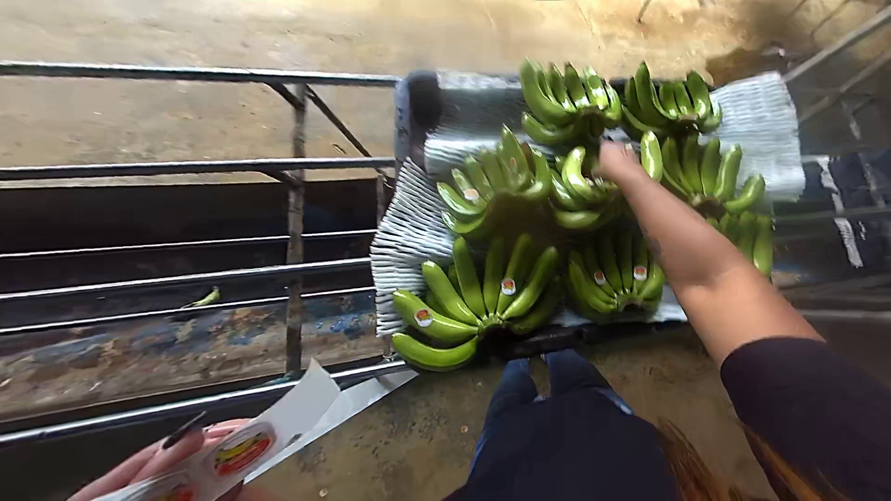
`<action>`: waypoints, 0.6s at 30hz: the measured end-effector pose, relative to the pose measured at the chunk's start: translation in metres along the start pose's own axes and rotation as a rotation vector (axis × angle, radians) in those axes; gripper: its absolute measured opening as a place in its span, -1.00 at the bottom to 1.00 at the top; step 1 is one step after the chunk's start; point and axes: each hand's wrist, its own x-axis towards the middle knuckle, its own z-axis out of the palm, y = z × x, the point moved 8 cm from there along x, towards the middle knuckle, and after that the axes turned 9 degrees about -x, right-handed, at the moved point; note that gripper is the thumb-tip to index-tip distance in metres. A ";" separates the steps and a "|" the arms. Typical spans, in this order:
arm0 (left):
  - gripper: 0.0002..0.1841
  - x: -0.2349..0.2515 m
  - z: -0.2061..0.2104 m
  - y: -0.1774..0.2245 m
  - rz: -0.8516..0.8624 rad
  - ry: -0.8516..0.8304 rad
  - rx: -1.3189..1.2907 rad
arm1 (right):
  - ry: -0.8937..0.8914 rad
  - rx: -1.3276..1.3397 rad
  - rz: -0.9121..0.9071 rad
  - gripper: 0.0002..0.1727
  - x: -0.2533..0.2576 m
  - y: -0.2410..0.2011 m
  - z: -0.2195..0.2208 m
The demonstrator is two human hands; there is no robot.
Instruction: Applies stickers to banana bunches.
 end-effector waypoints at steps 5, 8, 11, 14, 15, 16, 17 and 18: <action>-0.76 -0.002 0.097 -0.030 -0.283 -0.103 -0.251 | 0.487 0.405 -0.324 -0.64 -0.087 -0.044 -0.080; -0.72 0.000 0.164 -0.036 -0.438 -0.253 -0.273 | 0.497 0.787 -1.077 -0.83 -0.215 -0.114 -0.101; -0.76 -0.002 0.203 -0.035 -0.540 -0.348 -0.314 | 0.357 0.681 -1.399 -0.84 -0.307 -0.137 -0.084; -0.81 -0.003 0.224 -0.032 -0.660 -0.378 -0.408 | 0.329 0.666 -1.448 -0.85 -0.324 -0.115 -0.083; -0.81 -0.004 0.232 -0.033 -0.692 -0.401 -0.452 | 0.329 0.662 -1.426 -0.84 -0.322 -0.104 -0.085; -0.80 -0.006 0.241 -0.034 -0.721 -0.423 -0.487 | 0.329 0.652 -1.410 -0.84 -0.321 -0.093 -0.087; -0.80 -0.009 0.249 -0.035 -0.752 -0.448 -0.524 | 0.324 0.642 -1.408 -0.85 -0.321 -0.085 -0.087; -0.80 -0.012 0.257 -0.036 -0.784 -0.476 -0.558 | 0.319 0.626 -1.411 -0.85 -0.323 -0.079 -0.085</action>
